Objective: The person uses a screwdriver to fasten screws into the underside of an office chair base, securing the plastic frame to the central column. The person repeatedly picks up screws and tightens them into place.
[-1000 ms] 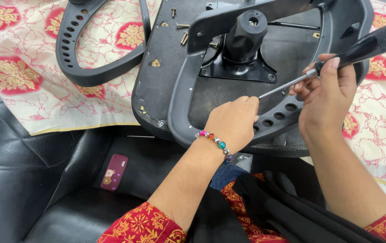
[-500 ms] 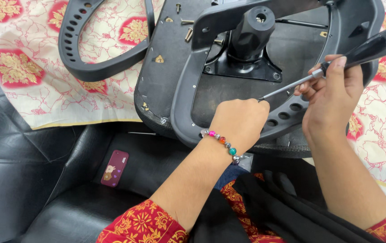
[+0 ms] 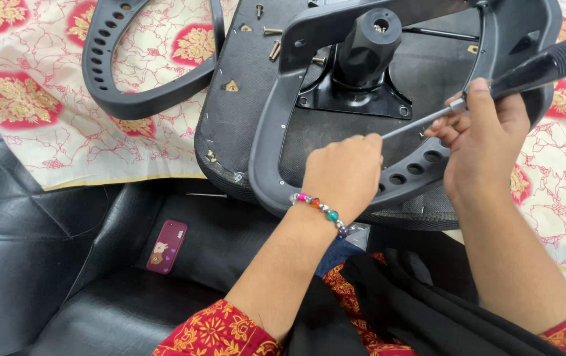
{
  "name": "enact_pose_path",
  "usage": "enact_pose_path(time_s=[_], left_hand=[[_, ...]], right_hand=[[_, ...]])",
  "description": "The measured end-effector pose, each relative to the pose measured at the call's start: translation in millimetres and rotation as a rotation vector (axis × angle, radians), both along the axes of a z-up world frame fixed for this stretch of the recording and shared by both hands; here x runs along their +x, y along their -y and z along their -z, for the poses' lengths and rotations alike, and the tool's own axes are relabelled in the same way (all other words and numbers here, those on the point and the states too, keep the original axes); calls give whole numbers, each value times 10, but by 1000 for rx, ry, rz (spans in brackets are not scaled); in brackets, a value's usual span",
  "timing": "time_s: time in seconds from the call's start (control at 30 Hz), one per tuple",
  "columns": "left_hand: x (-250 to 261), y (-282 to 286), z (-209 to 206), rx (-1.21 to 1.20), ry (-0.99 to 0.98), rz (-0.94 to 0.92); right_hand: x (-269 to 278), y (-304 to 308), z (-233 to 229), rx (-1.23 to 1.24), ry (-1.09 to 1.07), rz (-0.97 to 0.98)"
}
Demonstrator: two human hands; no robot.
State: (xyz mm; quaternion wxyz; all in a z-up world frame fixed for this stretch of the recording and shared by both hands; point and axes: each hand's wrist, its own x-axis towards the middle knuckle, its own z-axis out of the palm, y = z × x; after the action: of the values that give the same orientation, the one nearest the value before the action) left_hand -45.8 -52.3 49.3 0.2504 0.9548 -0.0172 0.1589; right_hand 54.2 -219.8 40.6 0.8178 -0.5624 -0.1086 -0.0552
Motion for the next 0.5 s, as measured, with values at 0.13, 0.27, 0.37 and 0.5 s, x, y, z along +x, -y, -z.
enact_pose_path(time_s=[0.13,0.27,0.37,0.5], left_hand=[[11,-121,-37,-41,143,-88],[28,-247,-125,-171,297,-189],[110,-295,-187,-184,476,-260],[300,-278,-245,-216,658,-255]], right_hand=[[26,24,-73,-25,-46,18],[90,-5,-46,25,10,51],[152,-69,-7,115,-8,89],[223,-230,-3,143,-8,86]])
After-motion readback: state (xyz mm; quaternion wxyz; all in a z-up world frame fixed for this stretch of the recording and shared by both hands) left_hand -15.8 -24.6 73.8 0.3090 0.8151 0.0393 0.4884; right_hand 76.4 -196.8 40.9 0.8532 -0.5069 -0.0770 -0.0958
